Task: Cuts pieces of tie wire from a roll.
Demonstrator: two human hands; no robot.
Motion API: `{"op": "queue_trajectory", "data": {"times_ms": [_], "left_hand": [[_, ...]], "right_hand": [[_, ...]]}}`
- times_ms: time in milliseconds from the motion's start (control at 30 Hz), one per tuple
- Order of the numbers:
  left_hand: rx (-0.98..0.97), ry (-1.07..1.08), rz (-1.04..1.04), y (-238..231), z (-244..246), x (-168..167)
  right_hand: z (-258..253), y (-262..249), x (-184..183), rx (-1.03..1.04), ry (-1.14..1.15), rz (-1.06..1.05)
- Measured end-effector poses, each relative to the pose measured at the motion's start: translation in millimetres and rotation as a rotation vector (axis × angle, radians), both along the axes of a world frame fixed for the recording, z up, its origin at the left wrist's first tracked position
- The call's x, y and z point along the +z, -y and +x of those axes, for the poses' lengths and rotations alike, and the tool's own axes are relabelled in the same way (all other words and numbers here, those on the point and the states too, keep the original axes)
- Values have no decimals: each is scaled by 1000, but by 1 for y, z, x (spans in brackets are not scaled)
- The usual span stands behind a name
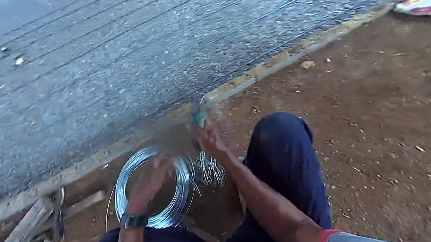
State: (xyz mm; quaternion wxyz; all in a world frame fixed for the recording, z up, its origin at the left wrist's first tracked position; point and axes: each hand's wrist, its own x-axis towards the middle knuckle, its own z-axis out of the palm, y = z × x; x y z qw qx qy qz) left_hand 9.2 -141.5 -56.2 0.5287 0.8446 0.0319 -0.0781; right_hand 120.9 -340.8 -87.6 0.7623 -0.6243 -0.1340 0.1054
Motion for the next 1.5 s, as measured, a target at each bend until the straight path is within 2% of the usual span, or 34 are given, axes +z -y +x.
{"op": "queue_trajectory", "data": {"times_ms": [167, 333, 567, 833, 1500], "left_hand": [[39, 21, -53, 0, 3, -12], [92, 14, -135, 5, 6, -24], [107, 84, -206, 13, 10, -22], [88, 85, -160, 5, 7, -22], [71, 99, -113, 5, 7, -25]], "right_hand": [[1, -2, 6, -2, -46, 5], [1, -9, 3, 18, -28, 102], [-3, -9, 4, 79, -25, 128], [1, -8, -2, 100, -63, 221], [4, 0, -1, 82, -96, 264]]}}
